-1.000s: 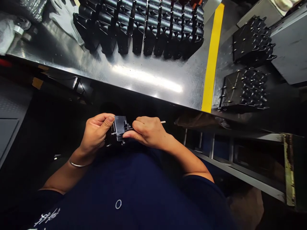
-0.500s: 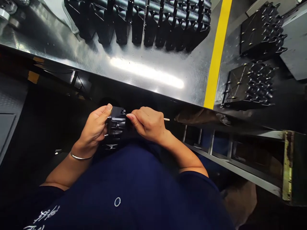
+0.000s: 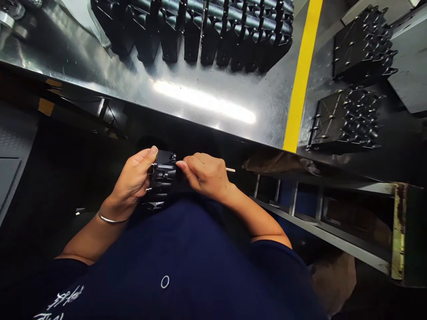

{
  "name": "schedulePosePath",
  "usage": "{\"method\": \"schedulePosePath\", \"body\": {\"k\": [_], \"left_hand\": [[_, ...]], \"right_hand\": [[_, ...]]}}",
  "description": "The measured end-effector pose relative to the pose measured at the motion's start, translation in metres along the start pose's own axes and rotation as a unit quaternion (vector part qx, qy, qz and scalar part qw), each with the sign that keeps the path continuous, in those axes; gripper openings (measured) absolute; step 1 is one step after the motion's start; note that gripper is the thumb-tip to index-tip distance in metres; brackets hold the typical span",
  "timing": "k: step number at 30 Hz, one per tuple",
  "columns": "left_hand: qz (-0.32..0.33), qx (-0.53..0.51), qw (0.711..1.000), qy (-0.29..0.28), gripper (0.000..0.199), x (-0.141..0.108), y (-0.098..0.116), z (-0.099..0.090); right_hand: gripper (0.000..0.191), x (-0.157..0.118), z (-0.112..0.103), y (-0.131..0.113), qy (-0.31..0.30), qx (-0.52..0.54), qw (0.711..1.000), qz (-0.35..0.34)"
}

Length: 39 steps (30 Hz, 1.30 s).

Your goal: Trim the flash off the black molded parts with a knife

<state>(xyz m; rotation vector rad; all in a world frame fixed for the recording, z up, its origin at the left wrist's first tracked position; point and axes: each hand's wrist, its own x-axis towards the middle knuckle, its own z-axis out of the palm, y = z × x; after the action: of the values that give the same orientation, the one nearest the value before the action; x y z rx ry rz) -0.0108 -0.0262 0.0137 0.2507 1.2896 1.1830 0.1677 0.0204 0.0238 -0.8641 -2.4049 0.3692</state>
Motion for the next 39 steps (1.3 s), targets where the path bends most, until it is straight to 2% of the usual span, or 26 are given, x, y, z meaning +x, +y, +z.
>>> {"method": "schedulePosePath", "body": {"k": [5,9,12,15,18,22,25,29,32,33,35,37,39], "left_hand": [[0.007,0.006,1.0,-0.009,0.048,0.0,-0.002,-0.001],[0.032,0.021,0.999,0.007,0.046,-0.001,-0.005,-0.002],[0.071,0.037,0.997,0.012,0.043,-0.003,-0.004,-0.002],[0.098,0.042,0.994,0.008,0.042,-0.007,-0.002,-0.001],[0.102,0.043,0.994,0.008,0.043,-0.01,0.001,0.0],[0.108,0.056,0.992,0.016,0.043,-0.011,0.003,0.0],[0.118,0.068,0.991,0.01,0.043,-0.012,0.003,-0.001],[0.137,0.085,0.987,-0.003,0.041,-0.017,0.002,-0.004],[0.158,0.102,0.982,-0.011,0.038,-0.02,0.001,-0.005],[0.17,0.101,0.98,-0.004,0.038,-0.02,0.001,-0.004],[0.202,0.09,0.975,0.029,0.038,-0.019,0.0,-0.002],[0.247,0.068,0.964,0.076,0.038,-0.016,-0.001,0.0],[0.29,0.042,0.95,0.106,0.036,-0.013,-0.004,0.001]], "right_hand": [[0.039,-0.003,-0.004,0.0,-0.035,0.003,0.999,-0.006],[0.039,-0.005,-0.006,0.0,-0.071,0.008,0.997,0.003],[0.036,-0.005,-0.009,0.0,-0.072,0.095,0.993,0.001],[0.03,-0.003,-0.012,0.001,-0.039,0.162,0.986,-0.007],[0.027,-0.001,-0.013,0.0,-0.014,0.127,0.992,-0.012],[0.032,0.0,-0.014,0.0,-0.07,0.127,0.989,-0.007],[0.035,0.002,-0.02,0.0,-0.137,0.191,0.972,0.023],[0.04,0.005,-0.03,0.002,-0.216,0.291,0.931,0.047],[0.041,0.004,-0.033,0.006,-0.258,0.389,0.883,0.046],[0.04,0.003,-0.032,0.007,-0.252,0.432,0.865,0.048],[0.037,-0.002,-0.026,0.009,-0.177,0.496,0.848,0.067],[0.034,-0.005,-0.016,0.006,-0.056,0.5,0.859,0.092],[0.039,-0.006,-0.003,0.0,0.044,0.462,0.88,0.105]]}}
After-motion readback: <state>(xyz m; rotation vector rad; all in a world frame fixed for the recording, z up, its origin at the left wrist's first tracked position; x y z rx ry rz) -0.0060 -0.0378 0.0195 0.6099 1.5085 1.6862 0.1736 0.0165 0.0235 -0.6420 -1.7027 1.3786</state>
